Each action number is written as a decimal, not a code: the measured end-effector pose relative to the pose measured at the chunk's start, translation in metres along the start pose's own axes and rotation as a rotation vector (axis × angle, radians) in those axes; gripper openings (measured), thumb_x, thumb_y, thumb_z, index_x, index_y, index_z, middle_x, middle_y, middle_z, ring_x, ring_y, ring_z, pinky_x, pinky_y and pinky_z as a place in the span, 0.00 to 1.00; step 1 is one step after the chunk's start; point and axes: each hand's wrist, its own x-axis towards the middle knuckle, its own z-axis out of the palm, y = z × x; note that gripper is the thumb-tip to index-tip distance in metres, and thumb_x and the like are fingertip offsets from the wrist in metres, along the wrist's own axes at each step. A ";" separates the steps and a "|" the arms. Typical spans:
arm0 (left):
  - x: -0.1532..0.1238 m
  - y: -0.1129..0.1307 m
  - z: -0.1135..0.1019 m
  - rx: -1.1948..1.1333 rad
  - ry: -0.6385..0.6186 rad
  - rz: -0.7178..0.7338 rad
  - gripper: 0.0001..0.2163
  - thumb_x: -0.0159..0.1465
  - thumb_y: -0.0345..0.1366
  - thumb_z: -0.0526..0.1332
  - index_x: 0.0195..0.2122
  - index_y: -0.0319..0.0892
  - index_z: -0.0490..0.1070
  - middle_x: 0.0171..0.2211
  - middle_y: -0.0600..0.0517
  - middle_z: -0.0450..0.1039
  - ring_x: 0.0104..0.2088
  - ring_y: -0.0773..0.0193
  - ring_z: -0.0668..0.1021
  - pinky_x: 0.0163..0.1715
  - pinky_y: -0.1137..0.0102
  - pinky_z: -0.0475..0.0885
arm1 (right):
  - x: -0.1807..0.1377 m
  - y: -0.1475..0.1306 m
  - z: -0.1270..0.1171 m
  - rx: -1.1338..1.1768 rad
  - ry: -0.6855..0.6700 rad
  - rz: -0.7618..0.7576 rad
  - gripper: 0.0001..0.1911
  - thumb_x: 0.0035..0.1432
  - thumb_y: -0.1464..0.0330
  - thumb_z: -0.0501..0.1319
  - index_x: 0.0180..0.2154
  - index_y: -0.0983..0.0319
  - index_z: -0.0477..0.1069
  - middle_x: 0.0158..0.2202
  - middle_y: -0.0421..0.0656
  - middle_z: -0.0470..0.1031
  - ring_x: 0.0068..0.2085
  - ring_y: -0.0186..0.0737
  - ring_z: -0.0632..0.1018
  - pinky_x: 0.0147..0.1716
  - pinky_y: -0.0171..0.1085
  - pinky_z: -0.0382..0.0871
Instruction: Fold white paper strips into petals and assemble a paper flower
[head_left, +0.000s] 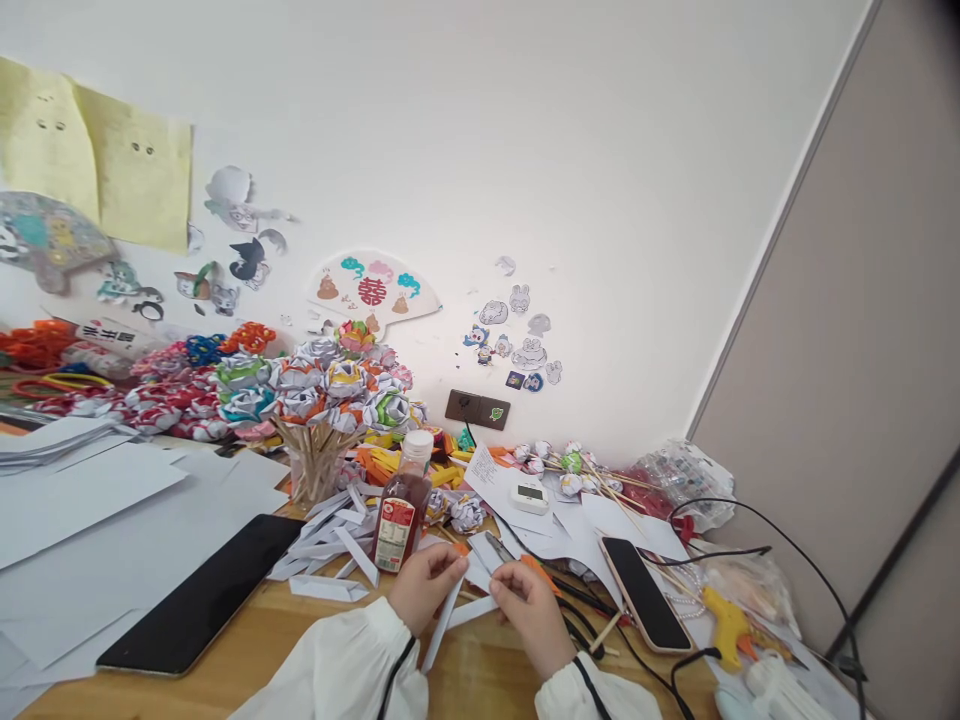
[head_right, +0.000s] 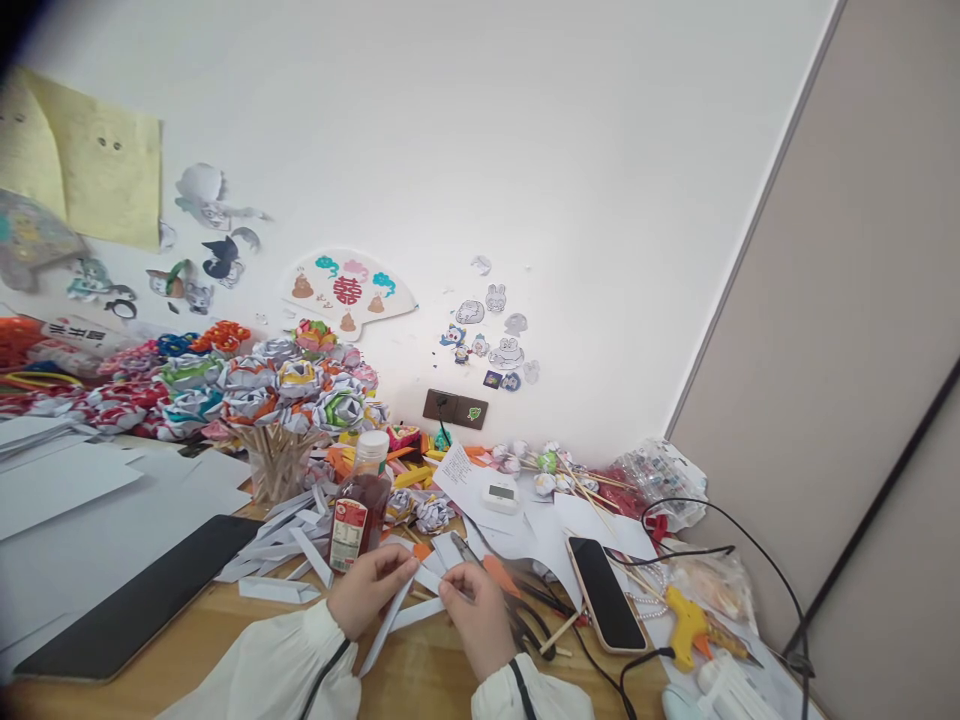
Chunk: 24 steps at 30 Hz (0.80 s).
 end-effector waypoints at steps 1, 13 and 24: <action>0.000 0.001 0.000 0.012 0.007 0.019 0.16 0.49 0.50 0.51 0.18 0.41 0.60 0.15 0.60 0.55 0.17 0.72 0.60 0.17 0.75 0.56 | 0.000 0.000 0.000 0.009 0.002 0.008 0.14 0.45 0.58 0.57 0.25 0.64 0.65 0.18 0.36 0.61 0.21 0.30 0.64 0.20 0.30 0.58; 0.000 -0.006 0.005 -0.092 -0.016 -0.178 0.23 0.48 0.57 0.44 0.23 0.41 0.62 0.15 0.56 0.64 0.17 0.65 0.70 0.17 0.71 0.63 | 0.005 0.000 -0.003 0.111 0.105 0.048 0.15 0.43 0.57 0.58 0.24 0.64 0.64 0.16 0.35 0.61 0.17 0.30 0.64 0.17 0.29 0.56; 0.002 -0.013 0.011 -0.152 -0.063 -0.243 0.26 0.40 0.62 0.48 0.25 0.41 0.58 0.11 0.63 0.59 0.06 0.75 0.61 0.04 0.78 0.50 | 0.009 0.009 -0.004 0.141 0.185 0.043 0.14 0.43 0.58 0.58 0.25 0.64 0.65 0.19 0.36 0.64 0.18 0.31 0.66 0.17 0.30 0.60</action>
